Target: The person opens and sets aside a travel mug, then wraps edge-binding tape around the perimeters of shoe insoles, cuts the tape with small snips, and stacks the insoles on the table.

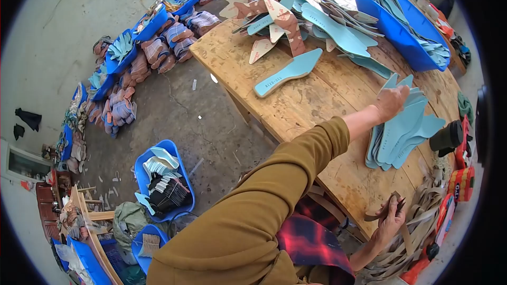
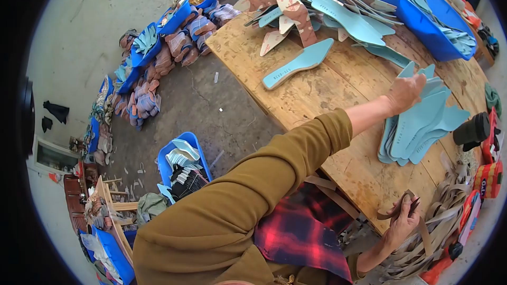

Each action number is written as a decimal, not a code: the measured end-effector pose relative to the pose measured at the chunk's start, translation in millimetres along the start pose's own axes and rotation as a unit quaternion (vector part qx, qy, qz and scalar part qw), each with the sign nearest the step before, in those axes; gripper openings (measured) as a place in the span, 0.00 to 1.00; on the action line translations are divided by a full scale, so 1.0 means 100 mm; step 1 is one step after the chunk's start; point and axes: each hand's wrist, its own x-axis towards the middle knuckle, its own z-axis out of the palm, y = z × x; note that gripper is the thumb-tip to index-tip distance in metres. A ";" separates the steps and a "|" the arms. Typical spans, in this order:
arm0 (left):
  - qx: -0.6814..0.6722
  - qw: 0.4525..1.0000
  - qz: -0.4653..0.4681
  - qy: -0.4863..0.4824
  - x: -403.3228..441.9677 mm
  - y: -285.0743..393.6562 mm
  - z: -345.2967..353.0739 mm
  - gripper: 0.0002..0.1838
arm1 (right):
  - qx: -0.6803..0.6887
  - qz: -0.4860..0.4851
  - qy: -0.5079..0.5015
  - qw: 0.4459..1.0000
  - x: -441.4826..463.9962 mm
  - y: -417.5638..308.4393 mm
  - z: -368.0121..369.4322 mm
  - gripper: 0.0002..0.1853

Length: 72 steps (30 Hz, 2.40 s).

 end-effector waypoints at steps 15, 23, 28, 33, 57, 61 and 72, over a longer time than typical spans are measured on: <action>-0.492 0.846 -0.184 -0.090 0.18 0.33 -0.65 0.15 | -0.007 -0.036 0.065 0.997 -0.23 -0.10 0.14 0.07; -0.385 0.909 0.104 0.119 -0.72 1.33 -1.87 0.11 | 0.005 -0.078 0.055 0.995 -0.37 -0.56 0.33 0.10; -0.639 0.685 -0.350 -0.014 -1.33 1.42 -1.53 0.09 | 0.223 0.017 -0.025 0.974 -0.33 -0.67 0.89 0.08; -0.648 0.657 -0.385 -0.017 -1.53 1.43 -1.37 0.11 | 0.358 0.081 -0.045 0.929 -0.39 -0.40 0.92 0.07; 0.063 0.831 0.254 -0.492 -0.87 1.73 -1.99 0.49 | -0.200 0.059 -0.316 0.926 -0.10 -0.80 0.26 0.12; -0.051 0.800 -0.004 -0.598 -1.13 1.39 -1.98 0.39 | -0.414 -0.080 0.027 0.906 0.02 -0.77 -0.24 0.12; -0.263 0.671 -0.202 -0.663 -1.10 1.48 -2.09 0.43 | 0.271 0.079 0.023 0.959 -0.86 -0.24 0.61 0.09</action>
